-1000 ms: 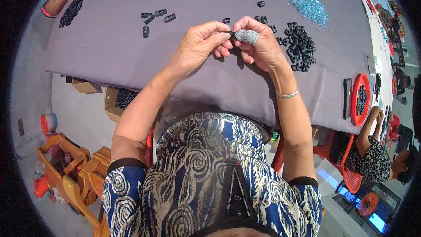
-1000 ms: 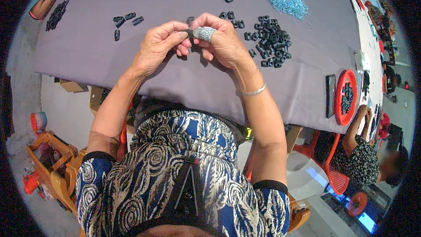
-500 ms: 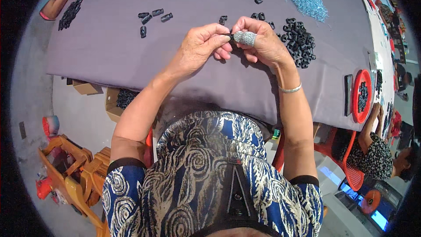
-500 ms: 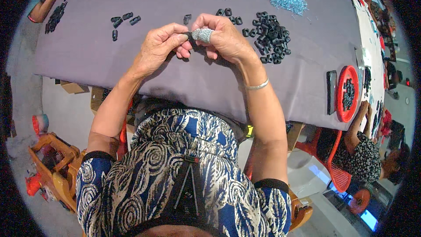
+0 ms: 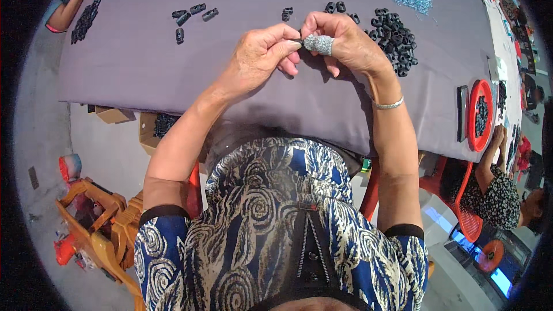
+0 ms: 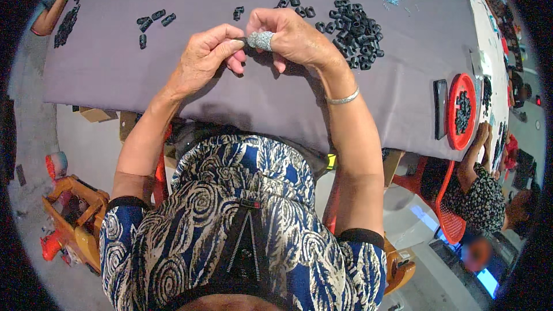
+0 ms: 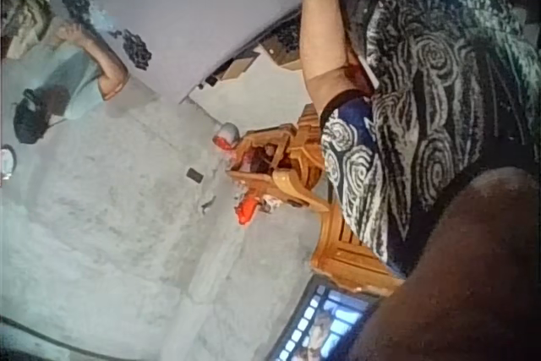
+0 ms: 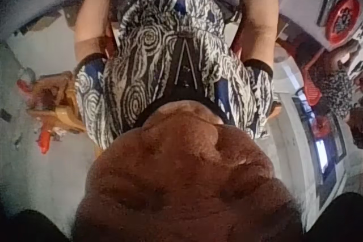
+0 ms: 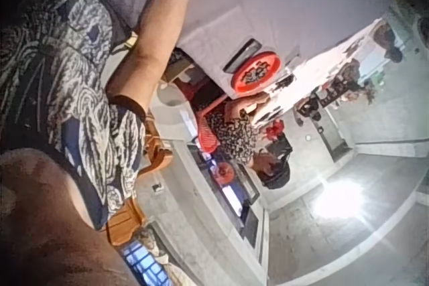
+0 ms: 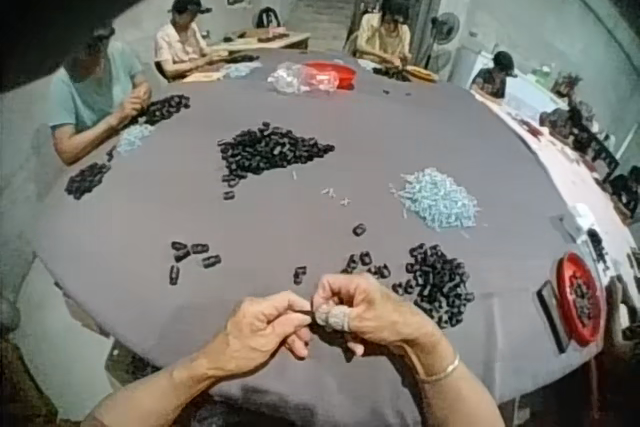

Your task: The person assembles plastic cord locks by hand, picking up components from the table and fitting the pieces together one by one.

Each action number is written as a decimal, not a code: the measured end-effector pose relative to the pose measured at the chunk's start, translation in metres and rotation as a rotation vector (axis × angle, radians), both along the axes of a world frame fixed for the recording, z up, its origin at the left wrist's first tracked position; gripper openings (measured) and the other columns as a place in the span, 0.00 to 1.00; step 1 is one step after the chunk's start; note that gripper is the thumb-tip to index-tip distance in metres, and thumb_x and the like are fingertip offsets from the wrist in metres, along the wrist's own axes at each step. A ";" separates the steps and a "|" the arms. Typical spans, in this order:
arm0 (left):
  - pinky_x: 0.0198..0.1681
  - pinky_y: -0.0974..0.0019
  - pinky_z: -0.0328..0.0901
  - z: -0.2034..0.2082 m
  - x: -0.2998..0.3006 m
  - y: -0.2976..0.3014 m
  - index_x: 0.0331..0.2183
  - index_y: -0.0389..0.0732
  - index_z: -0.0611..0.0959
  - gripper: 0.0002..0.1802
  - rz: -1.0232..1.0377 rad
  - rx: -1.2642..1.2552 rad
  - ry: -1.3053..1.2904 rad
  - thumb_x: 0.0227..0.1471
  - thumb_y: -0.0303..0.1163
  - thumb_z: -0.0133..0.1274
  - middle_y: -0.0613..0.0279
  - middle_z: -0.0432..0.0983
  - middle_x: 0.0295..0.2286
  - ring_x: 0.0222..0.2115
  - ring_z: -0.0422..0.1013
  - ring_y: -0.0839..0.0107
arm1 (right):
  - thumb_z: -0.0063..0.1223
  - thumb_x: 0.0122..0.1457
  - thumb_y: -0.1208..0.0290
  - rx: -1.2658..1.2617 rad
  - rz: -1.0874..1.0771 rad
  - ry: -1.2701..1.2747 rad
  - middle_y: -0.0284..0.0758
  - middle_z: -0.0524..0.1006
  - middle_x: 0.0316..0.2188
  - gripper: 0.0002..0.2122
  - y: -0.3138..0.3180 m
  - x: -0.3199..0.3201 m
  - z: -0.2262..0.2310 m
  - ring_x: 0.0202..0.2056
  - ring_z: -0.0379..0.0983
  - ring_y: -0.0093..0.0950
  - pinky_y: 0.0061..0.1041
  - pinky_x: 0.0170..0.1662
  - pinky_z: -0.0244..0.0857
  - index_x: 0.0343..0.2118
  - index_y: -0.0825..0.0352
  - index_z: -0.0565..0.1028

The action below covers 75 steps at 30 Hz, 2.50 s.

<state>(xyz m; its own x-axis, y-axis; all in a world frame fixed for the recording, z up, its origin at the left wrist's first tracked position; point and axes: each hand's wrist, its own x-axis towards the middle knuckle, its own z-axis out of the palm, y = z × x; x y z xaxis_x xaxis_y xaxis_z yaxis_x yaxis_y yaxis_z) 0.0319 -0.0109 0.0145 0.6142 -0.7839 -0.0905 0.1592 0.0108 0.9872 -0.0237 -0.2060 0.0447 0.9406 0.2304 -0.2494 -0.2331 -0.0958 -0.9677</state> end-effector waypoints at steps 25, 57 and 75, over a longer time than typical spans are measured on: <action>0.24 0.78 0.66 0.001 0.001 -0.002 0.40 0.33 0.76 0.11 0.041 0.089 -0.062 0.60 0.29 0.44 0.65 0.73 0.24 0.20 0.71 0.80 | 0.51 0.59 0.70 -0.160 -0.116 -0.204 0.25 0.67 0.18 0.07 0.010 -0.004 -0.011 0.14 0.64 0.13 0.13 0.13 0.61 0.28 0.67 0.69; 0.20 0.79 0.54 -0.003 -0.008 -0.009 0.32 0.37 0.75 0.06 0.103 0.100 -0.252 0.58 0.29 0.47 0.75 0.63 0.17 0.18 0.57 0.86 | 0.51 0.58 0.72 -0.220 -0.123 -0.289 0.25 0.67 0.16 0.07 0.009 -0.007 -0.009 0.12 0.60 0.12 0.13 0.12 0.57 0.25 0.67 0.67; 0.17 0.78 0.59 0.004 -0.005 -0.011 0.33 0.36 0.78 0.08 0.131 0.116 -0.136 0.59 0.28 0.46 0.69 0.68 0.19 0.14 0.62 0.86 | 0.47 0.55 0.79 -0.434 -0.171 -0.626 0.31 0.72 0.16 0.02 0.011 -0.006 -0.015 0.12 0.65 0.19 0.20 0.14 0.58 0.30 0.67 0.68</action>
<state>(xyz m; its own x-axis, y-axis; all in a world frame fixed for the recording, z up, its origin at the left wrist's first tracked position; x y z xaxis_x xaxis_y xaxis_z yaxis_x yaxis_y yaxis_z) 0.0267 -0.0223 0.0187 0.7231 -0.6855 -0.0853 0.0295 -0.0927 0.9953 -0.0296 -0.1948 0.0300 0.9497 0.0724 0.3046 0.2980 -0.5078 -0.8083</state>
